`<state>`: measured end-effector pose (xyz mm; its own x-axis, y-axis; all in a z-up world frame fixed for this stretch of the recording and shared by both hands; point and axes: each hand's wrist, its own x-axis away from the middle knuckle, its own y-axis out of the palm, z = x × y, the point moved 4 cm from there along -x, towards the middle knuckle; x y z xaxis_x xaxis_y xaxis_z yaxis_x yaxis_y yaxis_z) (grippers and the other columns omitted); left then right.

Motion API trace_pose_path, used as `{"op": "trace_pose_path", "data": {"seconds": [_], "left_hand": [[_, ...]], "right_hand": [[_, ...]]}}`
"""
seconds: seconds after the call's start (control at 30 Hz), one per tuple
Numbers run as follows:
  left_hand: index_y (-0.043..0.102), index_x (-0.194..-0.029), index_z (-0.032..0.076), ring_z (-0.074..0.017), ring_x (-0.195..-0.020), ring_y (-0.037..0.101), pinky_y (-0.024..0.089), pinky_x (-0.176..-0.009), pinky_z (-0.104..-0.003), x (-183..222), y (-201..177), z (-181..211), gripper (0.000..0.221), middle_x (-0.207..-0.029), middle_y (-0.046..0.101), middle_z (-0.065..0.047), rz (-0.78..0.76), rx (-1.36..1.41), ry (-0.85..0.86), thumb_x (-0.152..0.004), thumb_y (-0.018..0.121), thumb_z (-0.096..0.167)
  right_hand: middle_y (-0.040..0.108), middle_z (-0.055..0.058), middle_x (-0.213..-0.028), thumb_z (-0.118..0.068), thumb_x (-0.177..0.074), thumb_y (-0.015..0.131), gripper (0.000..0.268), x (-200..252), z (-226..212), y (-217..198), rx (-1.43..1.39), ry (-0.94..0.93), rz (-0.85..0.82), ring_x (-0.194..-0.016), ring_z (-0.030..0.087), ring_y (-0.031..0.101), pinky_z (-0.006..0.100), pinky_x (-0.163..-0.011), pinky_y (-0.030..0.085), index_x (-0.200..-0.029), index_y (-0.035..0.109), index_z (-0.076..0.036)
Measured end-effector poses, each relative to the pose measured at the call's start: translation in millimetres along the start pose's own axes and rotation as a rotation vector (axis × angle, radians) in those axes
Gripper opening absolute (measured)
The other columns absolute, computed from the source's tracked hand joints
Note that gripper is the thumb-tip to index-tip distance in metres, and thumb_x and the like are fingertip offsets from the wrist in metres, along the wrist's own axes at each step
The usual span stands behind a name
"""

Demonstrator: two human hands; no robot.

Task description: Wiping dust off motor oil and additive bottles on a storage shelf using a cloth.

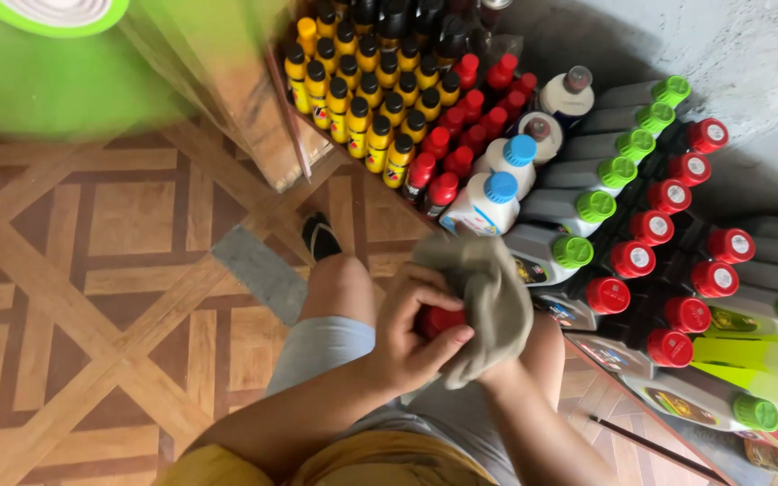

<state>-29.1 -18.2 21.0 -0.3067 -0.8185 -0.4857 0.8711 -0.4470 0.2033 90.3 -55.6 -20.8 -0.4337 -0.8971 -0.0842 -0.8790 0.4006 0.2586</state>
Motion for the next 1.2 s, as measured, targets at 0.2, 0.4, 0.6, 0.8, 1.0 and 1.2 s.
{"op": "trace_pose_path", "data": {"seconds": [0.2,0.4,0.6,0.8,1.0,1.2], "left_hand": [[0.06,-0.105,0.005,-0.0204,-0.095,0.061,0.054,-0.092,-0.036,-37.5,-17.2,10.7,0.013,-0.11,0.059,-0.011,0.119,0.136,0.078,-0.101,0.07,0.012],[0.057,-0.103,0.001,-0.0201,-0.087,0.065,0.059,-0.086,-0.039,-47.2,-33.9,-39.5,0.012,-0.094,0.063,-0.012,0.349,0.612,-0.303,-0.106,0.063,0.011],[0.059,-0.114,0.0,-0.0237,-0.118,0.067,0.052,-0.109,-0.036,-35.4,0.4,-14.2,0.013,-0.115,0.066,-0.013,-0.018,0.364,-0.139,-0.107,0.064,0.011],[0.059,-0.114,0.0,-0.0238,-0.11,0.071,0.057,-0.107,-0.04,-40.1,-15.4,-30.2,0.013,-0.108,0.065,-0.011,0.038,0.418,-0.197,-0.109,0.064,0.011],[0.057,-0.121,0.001,-0.0213,-0.1,0.069,0.059,-0.095,-0.039,-44.2,-25.6,-31.6,0.018,-0.107,0.066,-0.015,0.202,0.55,-0.222,-0.113,0.059,0.018],[0.033,-0.15,0.011,-0.0171,-0.114,0.057,0.052,-0.1,-0.032,-44.4,-11.6,-18.5,0.066,-0.134,0.05,-0.011,0.047,0.398,-0.234,-0.097,0.072,0.014]], "right_hand": [[0.057,0.012,-0.135,-0.022,-0.089,0.072,0.061,-1.7,-45.6,21.5,0.679,-0.459,-0.356,-0.128,0.024,0.057,0.035,-0.113,0.048,-0.143,0.049,-0.004],[0.058,0.017,-0.137,-0.015,-0.078,0.08,0.075,27.2,-22.5,9.1,0.433,0.037,-0.377,-0.126,0.025,0.056,0.039,-0.109,0.043,-0.142,0.044,0.0],[0.065,0.012,-0.127,-0.015,-0.083,0.077,0.062,5.8,-23.7,-7.8,0.408,0.136,-0.262,-0.116,0.021,0.06,0.037,-0.101,0.051,-0.138,0.051,-0.002],[0.053,0.015,-0.143,-0.011,-0.083,0.077,0.078,8.8,-20.1,-22.1,0.411,-0.045,-0.432,-0.13,0.024,0.053,0.035,-0.111,0.043,-0.15,0.039,0.0],[0.053,0.016,-0.141,-0.016,-0.085,0.075,0.074,15.3,-3.9,-29.4,0.32,0.052,-0.379,-0.127,0.025,0.053,0.035,-0.109,0.042,-0.148,0.04,0.001],[0.058,0.015,-0.132,-0.025,-0.094,0.067,0.056,18.3,4.0,-30.7,0.328,0.049,-0.162,-0.119,0.026,0.057,0.036,-0.104,0.047,-0.14,0.049,0.001]]}}
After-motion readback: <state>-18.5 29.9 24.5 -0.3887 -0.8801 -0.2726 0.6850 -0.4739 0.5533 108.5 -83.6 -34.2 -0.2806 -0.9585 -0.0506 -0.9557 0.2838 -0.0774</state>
